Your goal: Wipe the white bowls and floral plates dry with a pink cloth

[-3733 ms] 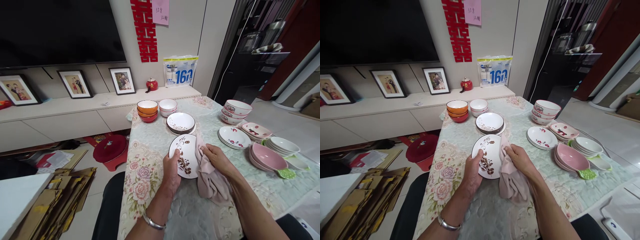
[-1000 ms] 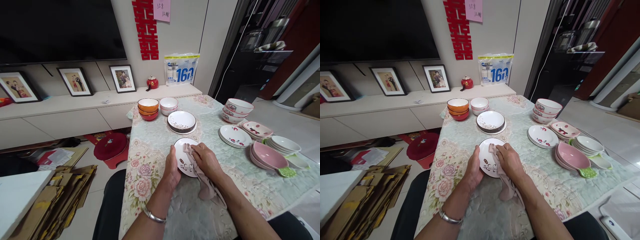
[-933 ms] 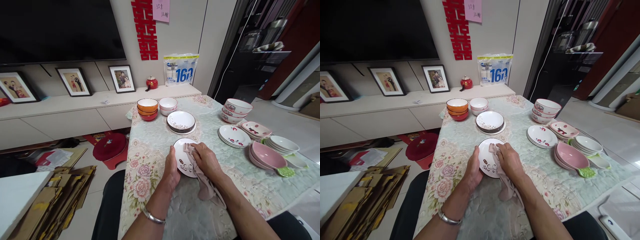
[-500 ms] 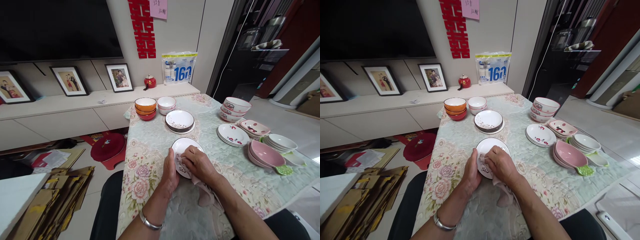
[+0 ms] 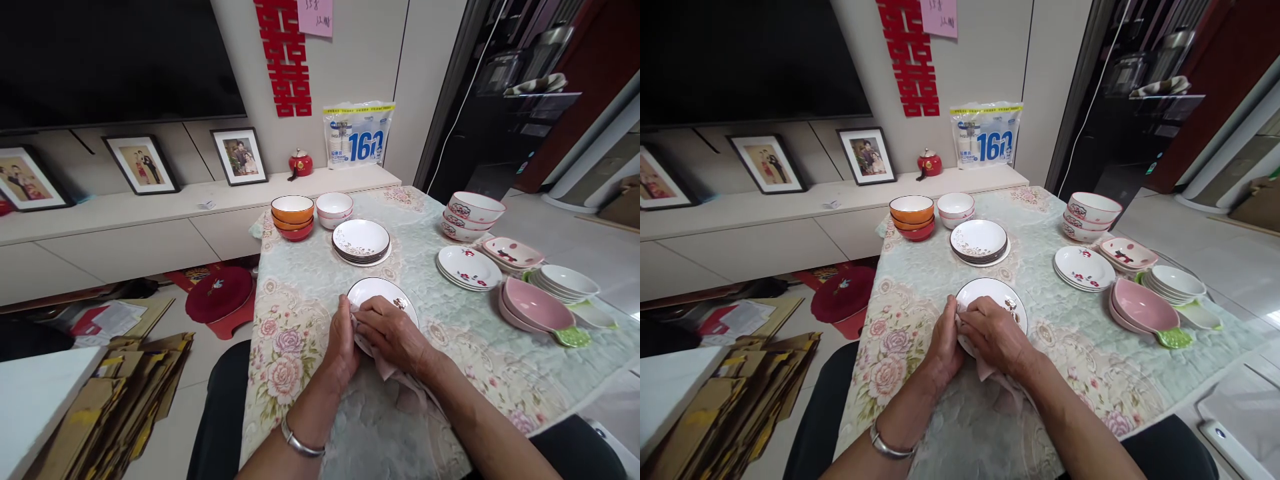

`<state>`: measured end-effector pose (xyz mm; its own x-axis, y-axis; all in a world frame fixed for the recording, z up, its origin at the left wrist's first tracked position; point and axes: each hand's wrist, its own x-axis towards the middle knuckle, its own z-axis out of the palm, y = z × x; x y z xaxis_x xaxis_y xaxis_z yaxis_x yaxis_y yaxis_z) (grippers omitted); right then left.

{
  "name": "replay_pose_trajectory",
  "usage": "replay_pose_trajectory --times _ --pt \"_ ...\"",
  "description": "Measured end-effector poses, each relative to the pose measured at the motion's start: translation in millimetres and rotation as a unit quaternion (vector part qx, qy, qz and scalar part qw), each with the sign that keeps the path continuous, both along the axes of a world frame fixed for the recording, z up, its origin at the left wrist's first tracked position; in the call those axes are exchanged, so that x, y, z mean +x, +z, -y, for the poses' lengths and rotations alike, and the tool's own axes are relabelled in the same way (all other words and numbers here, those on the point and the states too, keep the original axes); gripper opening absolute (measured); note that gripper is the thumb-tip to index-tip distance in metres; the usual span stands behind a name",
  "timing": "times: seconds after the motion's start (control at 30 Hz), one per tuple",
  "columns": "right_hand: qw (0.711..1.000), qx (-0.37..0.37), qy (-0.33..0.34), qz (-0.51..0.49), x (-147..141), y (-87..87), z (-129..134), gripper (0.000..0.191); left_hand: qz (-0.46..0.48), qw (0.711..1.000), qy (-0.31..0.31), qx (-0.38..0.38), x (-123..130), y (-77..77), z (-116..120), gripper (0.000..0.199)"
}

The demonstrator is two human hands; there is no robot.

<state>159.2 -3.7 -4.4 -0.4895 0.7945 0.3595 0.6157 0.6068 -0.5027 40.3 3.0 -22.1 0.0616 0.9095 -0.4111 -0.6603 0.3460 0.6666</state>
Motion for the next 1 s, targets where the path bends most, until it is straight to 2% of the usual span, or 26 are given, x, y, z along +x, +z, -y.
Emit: replay_pose_trajectory --times 0.1,0.2,0.27,0.33,0.5,0.57,0.63,0.73,0.8,0.87,1.0 --pt "0.996 0.022 -0.083 0.033 10 -5.9 -7 0.024 0.011 1.0 -0.01 -0.021 2 -0.5 -2 0.039" --pt "0.974 0.033 -0.206 0.089 24 -12.8 -14 0.025 0.012 0.999 -0.025 -0.03 4 -0.8 -2 0.044" --pt "0.96 0.032 -0.251 0.116 27 -14.0 -16 0.027 0.01 0.999 -0.036 -0.029 5 -1.1 -2 0.047" --pt "0.965 0.036 -0.231 0.116 24 -11.3 -13 0.028 0.011 0.999 -0.039 -0.021 4 -1.6 -1 0.048" --pt "0.998 0.014 -0.042 0.034 5 1.3 -4 0.022 0.008 0.999 -0.031 0.009 1 -3.3 0 0.044" --pt "1.0 0.002 -0.004 0.016 5 1.7 -5 0.02 0.011 1.0 -0.03 0.002 1 -3.1 -1 0.043" --pt "0.999 0.0 -0.037 0.024 12 -1.7 -9 0.021 0.018 0.999 -0.032 -0.018 2 -1.9 -2 0.042" --pt "0.982 0.014 -0.176 0.065 25 -8.8 -15 0.024 0.02 0.998 -0.042 -0.037 4 0.9 -2 0.044" --pt "0.969 0.021 -0.228 0.088 27 -10.4 -15 0.025 0.015 0.998 -0.051 -0.034 4 1.9 -2 0.046" --pt "0.975 0.024 -0.204 0.09 23 -8.0 -12 0.026 0.013 0.998 -0.053 -0.026 3 1.2 -1 0.046" --pt "0.998 0.006 -0.043 0.035 5 2.8 -3 0.023 0.006 0.999 -0.034 0.008 0 -2.9 0 0.046"
